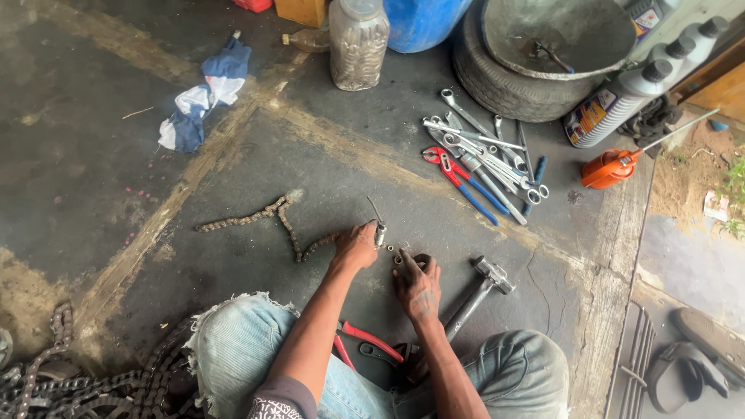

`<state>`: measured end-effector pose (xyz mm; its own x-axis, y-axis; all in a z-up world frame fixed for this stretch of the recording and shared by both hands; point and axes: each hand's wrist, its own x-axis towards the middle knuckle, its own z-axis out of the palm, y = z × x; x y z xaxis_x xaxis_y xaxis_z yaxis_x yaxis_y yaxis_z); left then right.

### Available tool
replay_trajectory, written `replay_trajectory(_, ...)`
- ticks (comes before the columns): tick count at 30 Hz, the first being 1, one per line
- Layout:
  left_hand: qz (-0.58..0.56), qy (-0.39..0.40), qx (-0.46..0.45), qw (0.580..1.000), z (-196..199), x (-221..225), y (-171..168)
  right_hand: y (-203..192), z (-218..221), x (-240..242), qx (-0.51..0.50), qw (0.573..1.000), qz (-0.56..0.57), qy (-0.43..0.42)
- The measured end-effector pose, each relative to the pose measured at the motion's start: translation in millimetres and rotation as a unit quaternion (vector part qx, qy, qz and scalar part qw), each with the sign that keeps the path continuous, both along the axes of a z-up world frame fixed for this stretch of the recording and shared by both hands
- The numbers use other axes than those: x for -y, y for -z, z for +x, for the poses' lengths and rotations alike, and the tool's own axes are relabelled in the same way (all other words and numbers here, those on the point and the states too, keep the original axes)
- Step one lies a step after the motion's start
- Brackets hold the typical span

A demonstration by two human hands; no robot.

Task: The person sits on the workshop floor repairing a motorcycle drive chain. They position a chain link over a socket, tap it with a hammer, then use a punch and pliers to press and adjust the chain link pin, working the chain piece by piece on the ground.

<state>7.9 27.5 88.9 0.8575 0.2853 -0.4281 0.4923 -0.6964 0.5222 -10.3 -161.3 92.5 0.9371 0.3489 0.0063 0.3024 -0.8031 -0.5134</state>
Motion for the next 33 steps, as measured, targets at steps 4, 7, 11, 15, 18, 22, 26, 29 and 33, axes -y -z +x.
replay_trajectory(4,-0.006,0.002,-0.004,1.0,-1.5,-0.1,-12.7,-1.3,-1.7,0.0,0.001,1.0,0.03,0.009)
replay_trajectory(7,-0.014,-0.002,-0.011,1.0,-2.4,-0.4,-17.4,-4.2,-1.7,-0.6,0.001,0.999,0.038,0.023)
replay_trajectory(11,-0.043,-0.012,0.0,0.999,2.3,-0.8,11.9,2.7,-0.6,1.6,0.009,0.998,0.057,0.036)
replay_trajectory(15,-0.057,-0.032,0.064,0.996,13.4,-5.4,77.5,0.5,0.1,2.9,0.001,0.997,0.061,0.038)
replay_trajectory(18,-0.113,-0.063,0.064,0.99,12.6,-7.1,39.2,-4.7,0.3,2.2,-0.014,0.997,0.057,0.046)
replay_trajectory(22,-0.143,-0.092,0.062,0.983,12.0,-9.3,8.1,-6.3,1.2,1.5,-0.016,0.996,0.068,0.052)
replay_trajectory(26,-0.14,-0.081,0.125,0.979,11.1,-4.9,-1.9,-6.2,2.0,1.4,-0.02,0.996,0.068,0.062)
replay_trajectory(29,-0.144,-0.078,0.113,0.98,8.9,-2.5,-14.7,-6.8,2.5,1.3,-0.022,0.995,0.073,0.065)
replay_trajectory(33,-0.136,-0.062,0.141,0.979,8.9,-1.5,-2.6,-4.3,3.1,1.8,-0.021,0.995,0.078,0.065)
